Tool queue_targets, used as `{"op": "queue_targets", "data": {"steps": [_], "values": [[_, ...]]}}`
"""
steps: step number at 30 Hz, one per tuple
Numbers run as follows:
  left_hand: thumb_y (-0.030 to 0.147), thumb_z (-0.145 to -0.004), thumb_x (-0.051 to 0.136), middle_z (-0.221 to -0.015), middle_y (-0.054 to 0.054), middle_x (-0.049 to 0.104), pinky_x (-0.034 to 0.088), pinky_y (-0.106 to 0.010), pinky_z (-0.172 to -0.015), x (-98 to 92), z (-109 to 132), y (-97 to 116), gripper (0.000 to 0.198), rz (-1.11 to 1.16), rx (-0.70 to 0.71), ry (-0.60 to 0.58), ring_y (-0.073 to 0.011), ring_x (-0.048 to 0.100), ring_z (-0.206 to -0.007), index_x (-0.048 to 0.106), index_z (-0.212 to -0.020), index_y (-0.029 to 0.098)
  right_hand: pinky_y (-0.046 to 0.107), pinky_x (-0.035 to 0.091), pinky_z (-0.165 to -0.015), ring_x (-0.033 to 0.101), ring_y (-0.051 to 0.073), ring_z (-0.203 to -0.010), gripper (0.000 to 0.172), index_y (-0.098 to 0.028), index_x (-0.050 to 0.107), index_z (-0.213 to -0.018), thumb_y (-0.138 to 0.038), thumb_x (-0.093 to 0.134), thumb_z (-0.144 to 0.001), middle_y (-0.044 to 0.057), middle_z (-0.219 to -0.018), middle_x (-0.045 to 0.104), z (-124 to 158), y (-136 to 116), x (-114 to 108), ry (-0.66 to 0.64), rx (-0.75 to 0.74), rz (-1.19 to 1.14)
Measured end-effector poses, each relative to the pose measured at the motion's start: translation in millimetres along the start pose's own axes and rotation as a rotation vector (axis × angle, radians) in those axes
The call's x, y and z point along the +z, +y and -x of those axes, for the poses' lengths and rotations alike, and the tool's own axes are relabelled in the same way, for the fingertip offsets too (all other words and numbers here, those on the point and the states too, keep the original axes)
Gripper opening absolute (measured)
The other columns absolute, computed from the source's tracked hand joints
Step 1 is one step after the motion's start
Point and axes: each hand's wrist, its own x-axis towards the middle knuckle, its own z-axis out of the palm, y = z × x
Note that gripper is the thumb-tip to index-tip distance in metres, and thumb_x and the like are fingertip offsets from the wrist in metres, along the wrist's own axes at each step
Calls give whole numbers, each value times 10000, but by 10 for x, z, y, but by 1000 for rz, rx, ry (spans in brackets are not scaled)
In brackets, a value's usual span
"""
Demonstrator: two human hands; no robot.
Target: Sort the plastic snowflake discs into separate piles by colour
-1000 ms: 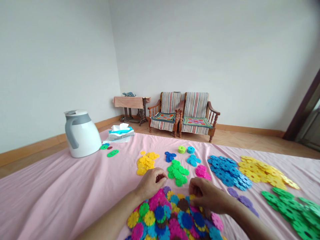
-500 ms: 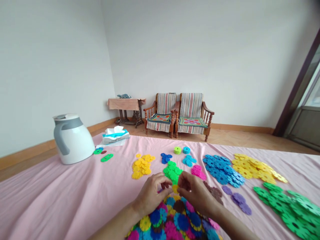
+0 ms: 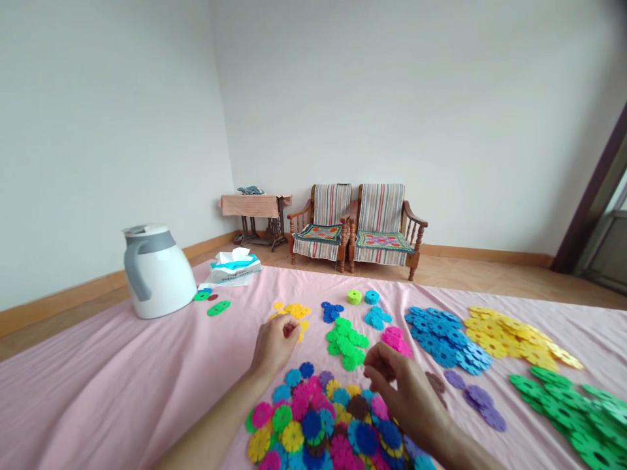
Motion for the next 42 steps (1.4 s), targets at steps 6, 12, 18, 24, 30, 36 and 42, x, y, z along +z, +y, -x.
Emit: {"op": "queue_targets", "data": {"steps": [6, 12, 18, 24, 30, 36, 42], "values": [[211, -757, 569, -797, -11, 706, 449, -226, -653, -66, -98, -226, 172, -111, -126, 21, -138, 629, -666, 688, -879, 185, 229, 397, -549, 548, 135, -584, 149, -221, 508, -707, -254, 452, -840, -22, -622, 576, 297, 45, -59, 8, -27, 157], [185, -785, 517, -810, -32, 688, 467, -235, -683, -59, -41, -57, 166, 15, 58, -15, -143, 618, -704, 680, -810, 164, 239, 377, -526, 515, 141, -562, 155, -227, 475, -724, -273, 429, -865, -22, -621, 543, 314, 244, -171, 55, 17, 209], [172, -758, 569, -720, -19, 659, 448, -215, -656, -62, 115, 257, 128, 112, 288, -403, -131, 586, -681, 697, -755, 170, 294, 430, -691, 588, 182, -701, 151, -221, 552, -767, -229, 431, -856, 19, -737, 610, 336, 358, -190, 54, -26, 317], [105, -712, 554, -813, -31, 656, 451, -241, -743, -126, 191, 381, 216, 40, 408, -570, -151, 587, -767, 717, -818, 200, 297, 448, -677, 604, 189, -734, 168, -218, 626, -809, -256, 466, -846, 44, -804, 632, 404, 361, -109, -15, -29, 366], [70, -672, 550, -797, -22, 642, 441, -248, -752, -124, 200, 425, 263, 49, 445, -589, -160, 578, -784, 704, -840, 201, 250, 439, -608, 598, 151, -664, 177, -225, 622, -832, -290, 462, -870, 11, -771, 641, 432, 267, -26, -60, -42, 226], [220, -789, 613, -867, -42, 659, 425, -295, -810, -72, 324, 623, 179, 98, 482, -572, -183, 572, -859, 709, -940, 223, 279, 463, -633, 631, 197, -734, 204, -224, 619, -772, -273, 441, -858, 43, -767, 677, 400, 266, -56, 90, 47, 276], [236, -830, 590, -941, -57, 662, 408, -339, -853, 15, 395, 845, 243, 61, 566, -629, -206, 573, -915, 683, -1054, 245, 294, 466, -642, 637, 208, -737, 192, -225, 608, -766, -262, 438, -847, 46, -761, 680, 419, 357, -57, 136, 49, 255]]}}
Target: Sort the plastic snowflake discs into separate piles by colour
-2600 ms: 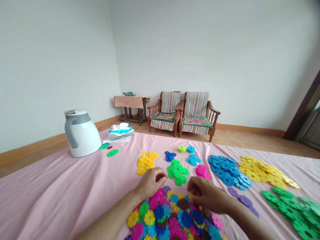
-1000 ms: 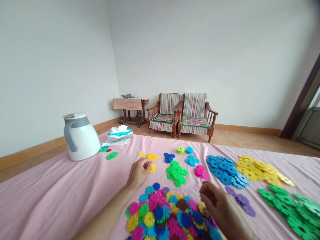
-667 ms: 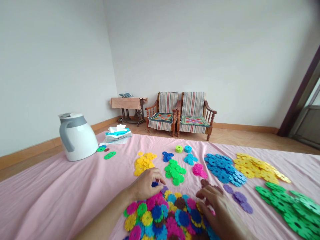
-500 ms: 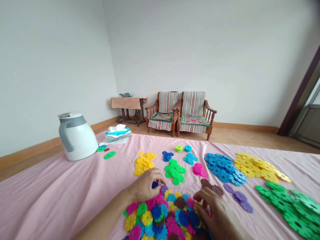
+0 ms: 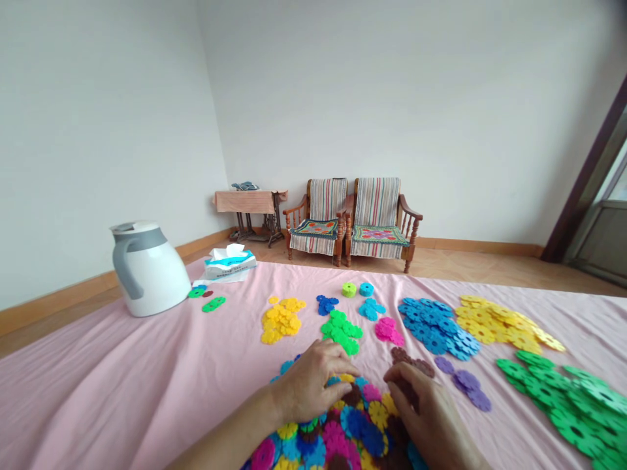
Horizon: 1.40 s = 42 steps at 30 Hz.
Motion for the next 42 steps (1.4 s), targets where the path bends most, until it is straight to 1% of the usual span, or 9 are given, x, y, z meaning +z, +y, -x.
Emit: {"op": "queue_targets", "data": {"steps": [5, 11, 17, 24, 29, 33, 36, 39, 42], "values": [[152, -776, 595, -1003, -58, 647, 410, -339, -861, 65, -146, 69, 356, -40, 85, -117, -221, 572, -948, 655, -1114, 248, 257, 443, -572, 612, 174, -640, 201, -221, 603, -817, -285, 420, -871, 23, -726, 658, 120, 85, -34, -8, -19, -73], [72, -679, 583, -969, -67, 656, 421, -328, -854, 206, -257, 77, 419, -66, 133, -157, -231, 582, -926, 687, -1059, 217, 250, 429, -561, 617, 181, -666, 217, -213, 596, -821, -325, 422, -888, 32, -749, 668, 166, 167, -61, 3, 11, -83], [76, -808, 513, -890, -57, 681, 425, -294, -813, 214, -219, 74, 300, 17, 61, -68, -192, 600, -870, 729, -961, 218, 252, 430, -555, 608, 170, -635, 200, -208, 595, -816, -309, 434, -880, 25, -733, 649, 130, 128, -43, 9, 16, -103], [93, -746, 606, -854, -21, 687, 465, -237, -739, 184, -172, 154, 340, 301, -196, 102, -149, 621, -785, 670, -1061, 202, 223, 440, -520, 583, 139, -597, 71, -210, 565, -837, -233, 502, -813, 4, -728, 616, 75, -51, 51, 37, -49, -223], [77, -718, 617, -817, -3, 682, 472, -217, -722, 218, -162, 186, 373, 416, -208, 142, -131, 629, -764, 636, -1074, 185, 224, 432, -514, 565, 140, -596, 104, -202, 564, -791, -259, 486, -831, 0, -686, 598, 5, -112, 94, -26, 7, -277], [72, -726, 588, -789, -5, 677, 468, -222, -710, 214, -178, 157, 341, 411, -242, 198, -128, 609, -734, 629, -1051, 165, 231, 423, -524, 569, 142, -574, 116, -210, 571, -744, -263, 489, -806, -18, -624, 595, -160, 10, -14, 70, 31, -193], [100, -747, 570, -774, -16, 668, 463, -219, -686, 194, -189, 128, 248, 357, -280, 252, -130, 596, -724, 657, -974, 152, 238, 405, -502, 578, 143, -511, 137, -214, 576, -761, -272, 456, -795, -23, -576, 624, -398, 194, -149, 140, 120, -67], [106, -744, 573, -761, -22, 675, 447, -211, -664, 165, -187, 120, 159, 280, -271, 207, -132, 593, -717, 694, -839, 149, 263, 404, -536, 588, 168, -544, 112, -203, 587, -741, -280, 506, -730, 8, -617, 652, -650, 386, -227, 181, 162, 9], [94, -740, 572, -782, -19, 692, 437, -207, -665, 143, -178, 129, 168, 246, -260, 146, -131, 602, -723, 710, -811, 159, 268, 396, -545, 603, 185, -574, 97, -202, 592, -695, -258, 514, -706, 26, -631, 665, -816, 522, -217, 181, 191, 55]]}}
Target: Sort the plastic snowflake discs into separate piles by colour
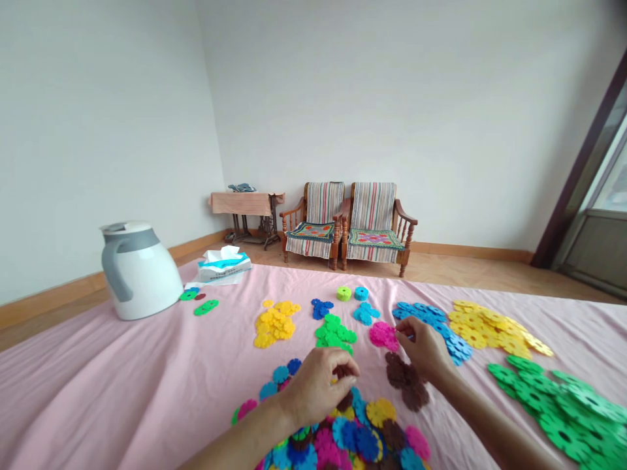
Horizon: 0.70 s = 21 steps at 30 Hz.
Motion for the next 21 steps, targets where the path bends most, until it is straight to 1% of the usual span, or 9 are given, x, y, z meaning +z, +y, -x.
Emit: {"op": "queue_targets", "data": {"steps": [3, 6, 9, 12, 13, 15, 18, 21], "values": [[92, -743, 574, -798, -17, 696, 439, -205, -682, -6, 11, 9, 177, -15, 4, -31, -131, 611, -737, 714, -826, 163, 271, 387, -555, 617, 200, -613, 88, -201, 593, -701, -243, 516, -706, 40, -661, 676, -56, 39, 36, 8, 19, 37], [95, -750, 578, -806, -22, 688, 442, -208, -687, -3, 23, 21, 173, -42, 28, -53, -133, 614, -745, 713, -837, 160, 274, 381, -567, 614, 191, -612, 89, -209, 580, -730, -252, 502, -743, 39, -706, 682, 10, 18, 3, 18, 14, 57], [84, -732, 602, -823, -27, 681, 445, -233, -751, -2, 38, 50, 194, -98, 113, -107, -152, 612, -800, 714, -867, 167, 261, 383, -553, 607, 168, -566, 114, -221, 557, -738, -286, 482, -796, 5, -655, 662, 214, -26, -54, -14, -14, 42], [83, -706, 630, -899, -40, 682, 432, -268, -844, 6, 55, 90, 267, -140, 228, -190, -177, 601, -888, 710, -944, 174, 241, 379, -498, 579, 143, -475, 197, -226, 541, -762, -333, 413, -867, -29, -565, 622, 515, -25, -70, -96, -47, -29], [91, -698, 641, -937, -49, 679, 426, -277, -865, 14, 61, 101, 298, -149, 259, -209, -183, 597, -909, 705, -978, 171, 237, 381, -490, 575, 142, -468, 211, -223, 534, -763, -342, 402, -877, -30, -555, 613, 616, -9, -64, -135, -66, -84], [104, -691, 652, -1010, -65, 667, 410, -290, -904, 39, 72, 113, 360, -163, 305, -228, -193, 590, -951, 687, -1044, 163, 233, 394, -504, 587, 147, -520, 208, -219, 529, -757, -354, 421, -872, -20, -586, 615, 784, 35, -45, -164, -112, -132], [105, -720, 622, -1080, -68, 658, 379, -308, -951, 85, 84, 106, 411, -170, 350, -244, -199, 574, -1021, 649, -1125, 172, 231, 414, -547, 592, 153, -610, 199, -209, 544, -765, -340, 432, -865, 3, -675, 629, 920, 73, -41, -173, -179, -115], [114, -769, 585, -1027, -53, 684, 378, -320, -942, 118, 85, 75, 341, -181, 355, -264, -189, 591, -988, 660, -1093, 190, 223, 418, -537, 577, 139, -582, 160, -201, 574, -771, -276, 444, -826, 5, -678, 631, 946, 14, -134, -257, -213, -71]]}}
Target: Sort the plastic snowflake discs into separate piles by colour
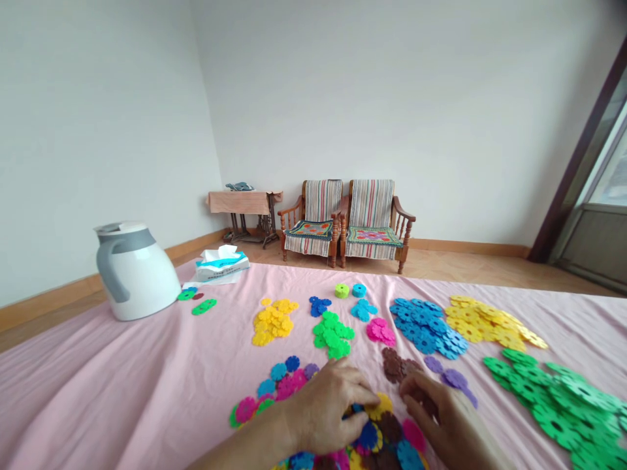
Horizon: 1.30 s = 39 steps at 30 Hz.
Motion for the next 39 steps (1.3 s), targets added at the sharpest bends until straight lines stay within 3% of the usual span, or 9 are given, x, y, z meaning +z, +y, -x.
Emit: {"op": "queue_targets", "data": {"steps": [4, 7, 13, 18, 23, 26, 30, 34, 39], "values": [[122, -789, 584, -953, -42, 706, 386, -322, -919, 17, 0, -47, 261, -6, -12, 2, -180, 611, -927, 684, -1018, 196, 208, 459, -578, 600, 131, -627, 155, -210, 629, -819, -202, 489, -752, 18, -766, 655, 38, -221, -254, -183, -51, -14], [126, -808, 573, -949, -32, 709, 377, -324, -937, 11, -3, -60, 240, 2, -14, 5, -174, 613, -923, 686, -1000, 212, 210, 477, -630, 614, 142, -685, 147, -238, 642, -815, -195, 530, -731, 22, -806, 660, 81, -359, -409, -230, -67, -37], [141, -807, 601, -930, -36, 708, 396, -295, -904, -16, -14, -35, 195, 2, -26, 0, -175, 613, -920, 690, -972, 194, 220, 411, -530, 555, 142, -586, 76, -225, 556, -615, -175, 520, -659, -7, -633, 616, -27, -342, -456, -252, 31, -30], [164, -783, 651, -922, -50, 706, 412, -293, -869, -20, -14, -41, 189, 5, -20, 9, -185, 617, -918, 694, -967, 175, 226, 363, -485, 548, 131, -495, 104, -213, 561, -646, -232, 478, -705, -30, -526, 609, -442, -78, -361, -85, 123, -95], [175, -784, 658, -909, -51, 711, 396, -322, -924, -10, 6, -49, 185, 8, -36, 11, -185, 617, -915, 700, -963, 183, 255, 382, -530, 579, 162, -550, 119, -195, 604, -703, -254, 504, -678, -6, -581, 629, -904, 252, -211, 89, 175, -20], [185, -783, 664, -916, -46, 713, 388, -331, -945, -5, 12, -55, 188, 26, -54, 24, -181, 616, -917, 702, -967, 185, 269, 416, -568, 619, 181, -599, 161, -185, 614, -756, -272, 487, -705, 20, -642, 664, -1001, 309, -191, 149, 199, -7], [213, -745, 712, -940, -51, 709, 407, -325, -916, -7, 0, -66, 231, 43, -68, 30, -193, 615, -929, 702, -974, 184, 271, 426, -557, 620, 183, -574, 173, -200, 602, -764, -330, 491, -736, 11, -628, 655, -793, 204, -196, 187, 195, 6], [228, -743, 712, -1033, -59, 694, 401, -324, -920, -7, -12, -64, 311, 72, -25, 33, -206, 610, -982, 682, -1050, 195, 238, 409, -486, 577, 146, -475, 211, -221, 546, -709, -354, 425, -820, -20, -551, 612, -366, 61, -94, 87, 141, -109], [153, -804, 614, -1032, -34, 707, 377, -324, -936, -11, -21, -29, 290, 73, 39, -34, -200, 618, -999, 671, -1077, 231, 251, 460, -605, 612, 171, -652, 175, -244, 553, -727, -350, 469, -838, 2, -696, 650, -67, -14, 29, 23, 39, -74]]}}
